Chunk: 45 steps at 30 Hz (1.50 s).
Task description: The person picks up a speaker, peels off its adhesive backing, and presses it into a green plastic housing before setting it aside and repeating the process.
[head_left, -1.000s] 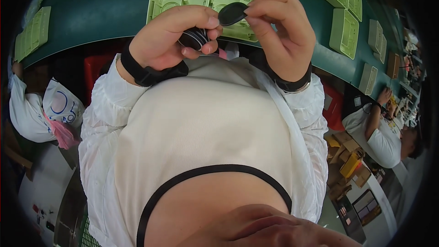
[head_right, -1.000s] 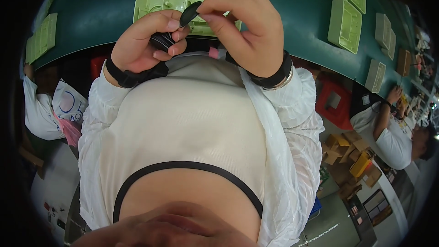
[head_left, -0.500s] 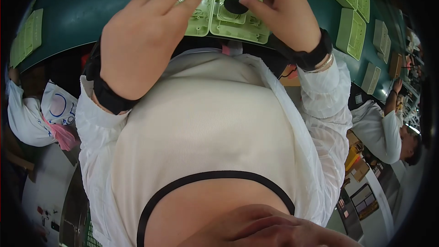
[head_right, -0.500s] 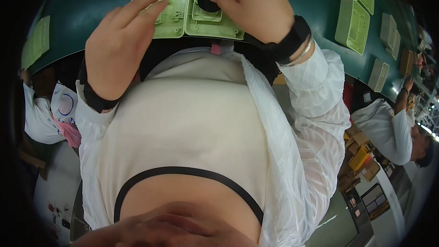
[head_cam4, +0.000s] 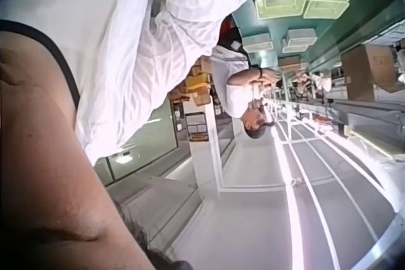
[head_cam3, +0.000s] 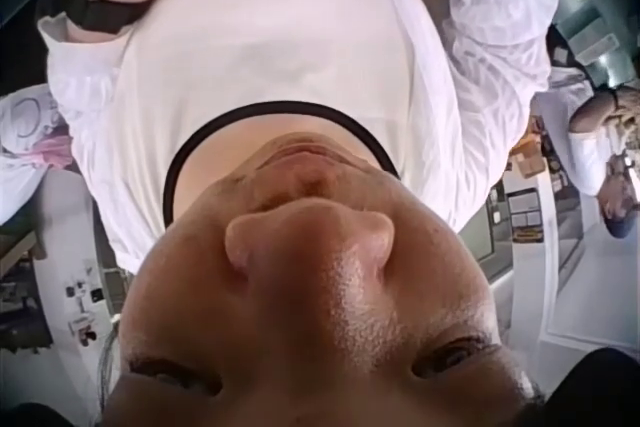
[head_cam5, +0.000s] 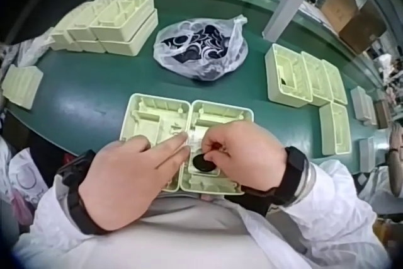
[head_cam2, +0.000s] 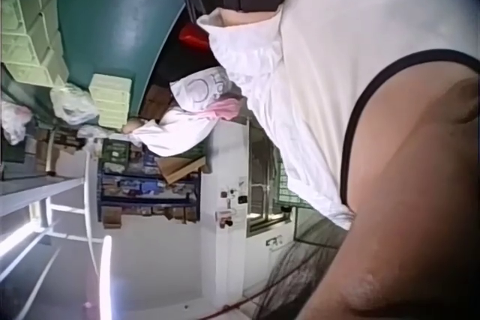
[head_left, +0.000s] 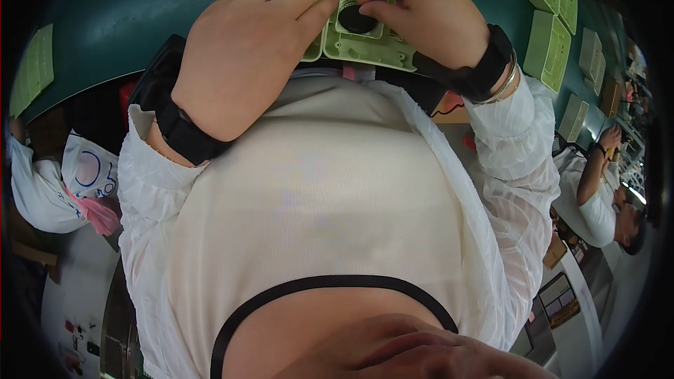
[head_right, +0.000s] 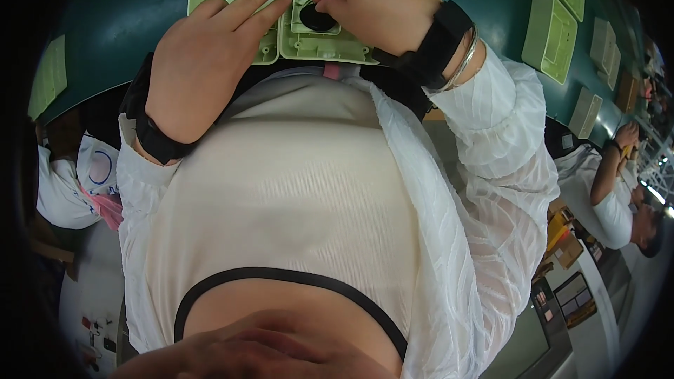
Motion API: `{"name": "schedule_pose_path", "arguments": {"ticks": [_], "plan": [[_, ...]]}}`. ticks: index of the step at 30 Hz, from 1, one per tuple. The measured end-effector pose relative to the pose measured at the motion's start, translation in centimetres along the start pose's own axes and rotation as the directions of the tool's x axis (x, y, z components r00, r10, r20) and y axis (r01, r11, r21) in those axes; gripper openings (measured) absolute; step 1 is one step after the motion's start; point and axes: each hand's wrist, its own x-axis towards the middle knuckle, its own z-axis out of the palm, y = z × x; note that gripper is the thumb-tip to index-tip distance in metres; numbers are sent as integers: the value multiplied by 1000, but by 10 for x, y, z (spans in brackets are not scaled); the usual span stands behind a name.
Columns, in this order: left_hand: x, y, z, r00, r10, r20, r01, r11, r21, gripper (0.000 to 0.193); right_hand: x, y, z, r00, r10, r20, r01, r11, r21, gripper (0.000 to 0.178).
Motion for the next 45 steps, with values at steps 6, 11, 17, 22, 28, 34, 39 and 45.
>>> {"name": "schedule_pose_path", "arguments": {"ticks": [6, 11, 17, 22, 28, 34, 39, 45], "plan": [[0, 2, 2, 999, -23, -23, 21, 998, -65, 50, 4, -14, -9, 995, 72, 63, -69, 997, -42, 10], [0, 0, 3, 999, -29, -24, 25, 991, -132, 48, 8, -21, -11, 988, 116, 101, -106, 990, -95, 10], [-2, -2, 2, 999, -31, -18, 27, 984, -175, 49, 10, -18, -7, 993, 78, 93, -67, 991, -119, 10], [-2, -3, 4, 999, -36, -15, 32, 977, -210, 49, 10, -28, -7, 989, 102, 104, -80, 977, -198, 11], [0, -6, 1, 999, -33, -3, 31, 972, -233, 50, 11, -29, -6, 993, 79, 82, -55, 963, -263, 13], [-7, -16, -9, 999, -35, -6, 33, 968, -249, 50, 18, -55, -10, 977, 147, 156, -84, 932, -351, 12], [-13, -30, -37, 996, 7, 93, 19, 960, -279, 46, 8, -72, 2, 991, -41, 128, 97, 879, -467, 17], [-44, -47, -17, 736, -44, -675, -293, 879, -377, 44, 8, -133, 10, 994, -79, 82, 112, 810, -576, 27]]}}
